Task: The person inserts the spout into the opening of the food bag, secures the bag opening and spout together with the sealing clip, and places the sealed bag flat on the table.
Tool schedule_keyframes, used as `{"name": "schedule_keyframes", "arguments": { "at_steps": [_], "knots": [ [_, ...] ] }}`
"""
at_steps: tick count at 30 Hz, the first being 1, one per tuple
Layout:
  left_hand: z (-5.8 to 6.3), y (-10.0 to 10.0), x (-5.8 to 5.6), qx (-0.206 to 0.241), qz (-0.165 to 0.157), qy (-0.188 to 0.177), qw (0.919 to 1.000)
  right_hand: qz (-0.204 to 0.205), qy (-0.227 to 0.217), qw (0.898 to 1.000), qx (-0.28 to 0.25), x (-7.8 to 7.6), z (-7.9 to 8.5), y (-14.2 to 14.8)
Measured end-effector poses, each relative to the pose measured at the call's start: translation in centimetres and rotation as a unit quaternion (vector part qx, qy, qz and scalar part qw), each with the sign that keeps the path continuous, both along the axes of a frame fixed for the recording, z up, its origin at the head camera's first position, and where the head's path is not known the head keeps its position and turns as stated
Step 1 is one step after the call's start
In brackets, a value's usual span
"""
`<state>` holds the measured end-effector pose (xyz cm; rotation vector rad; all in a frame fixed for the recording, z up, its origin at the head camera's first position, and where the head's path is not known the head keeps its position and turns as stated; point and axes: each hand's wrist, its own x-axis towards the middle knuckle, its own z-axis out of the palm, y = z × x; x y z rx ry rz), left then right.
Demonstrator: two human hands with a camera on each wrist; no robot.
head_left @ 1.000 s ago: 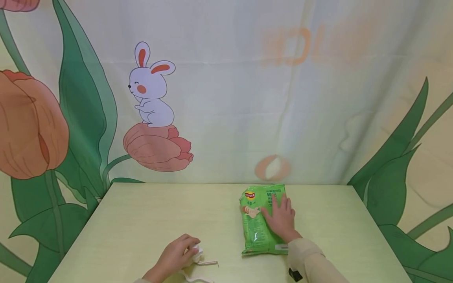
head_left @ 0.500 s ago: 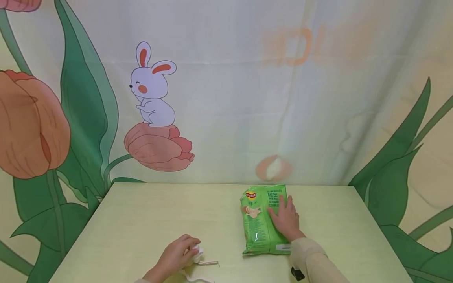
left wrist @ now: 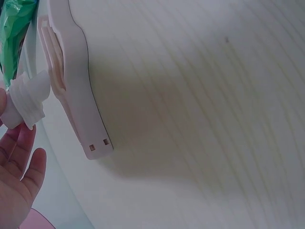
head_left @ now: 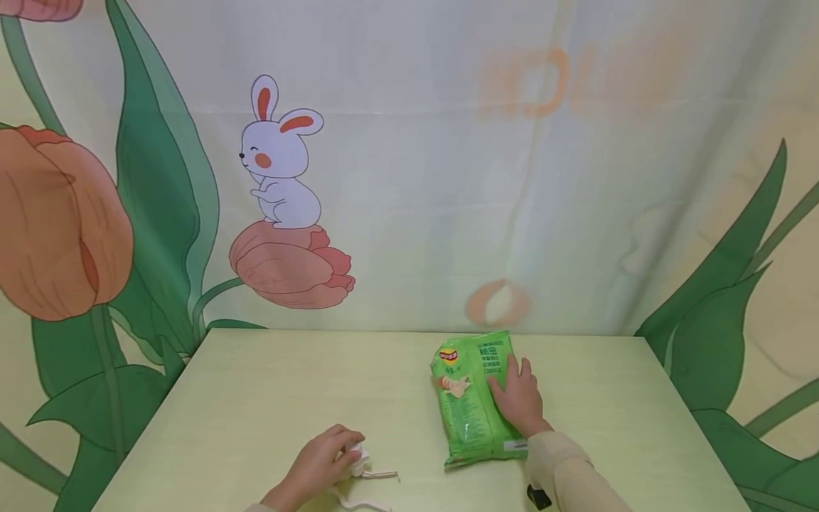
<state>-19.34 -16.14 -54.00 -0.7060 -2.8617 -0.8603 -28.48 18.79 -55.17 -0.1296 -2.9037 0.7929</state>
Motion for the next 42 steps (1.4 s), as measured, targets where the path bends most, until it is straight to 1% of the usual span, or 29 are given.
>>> {"name": "schedule_keyframes", "arguments": {
  "at_steps": [8, 13, 23, 30, 34, 42],
  "knots": [
    [-0.13, -0.12, 0.0, -0.002, 0.001, 0.003, 1.0, -0.009, -0.007, 1.0, -0.015, -0.16, -0.43, -0.05],
    [-0.17, -0.22, 0.16, 0.002, 0.003, 0.001, 1.0, -0.017, -0.007, 1.0, -0.021, -0.07, -0.38, -0.06],
    [-0.06, -0.19, 0.27, -0.002, 0.006, -0.016, 0.9999, -0.032, 0.012, 0.999, -0.005, 0.16, -0.13, 0.39],
    [-0.2, -0.29, 0.3, 0.002, 0.003, -0.013, 0.9999, -0.041, 0.027, 0.999, -0.005, 0.11, -0.05, 0.44],
    [-0.25, -0.27, 0.3, 0.003, 0.003, -0.012, 0.9999, -0.047, 0.03, 0.998, -0.013, 0.1, 0.04, 0.59],
    [-0.42, -0.29, 0.29, 0.0, 0.003, -0.01, 1.0, -0.065, 0.031, 0.996, -0.048, -0.03, 0.26, 0.78]
  ]
}}
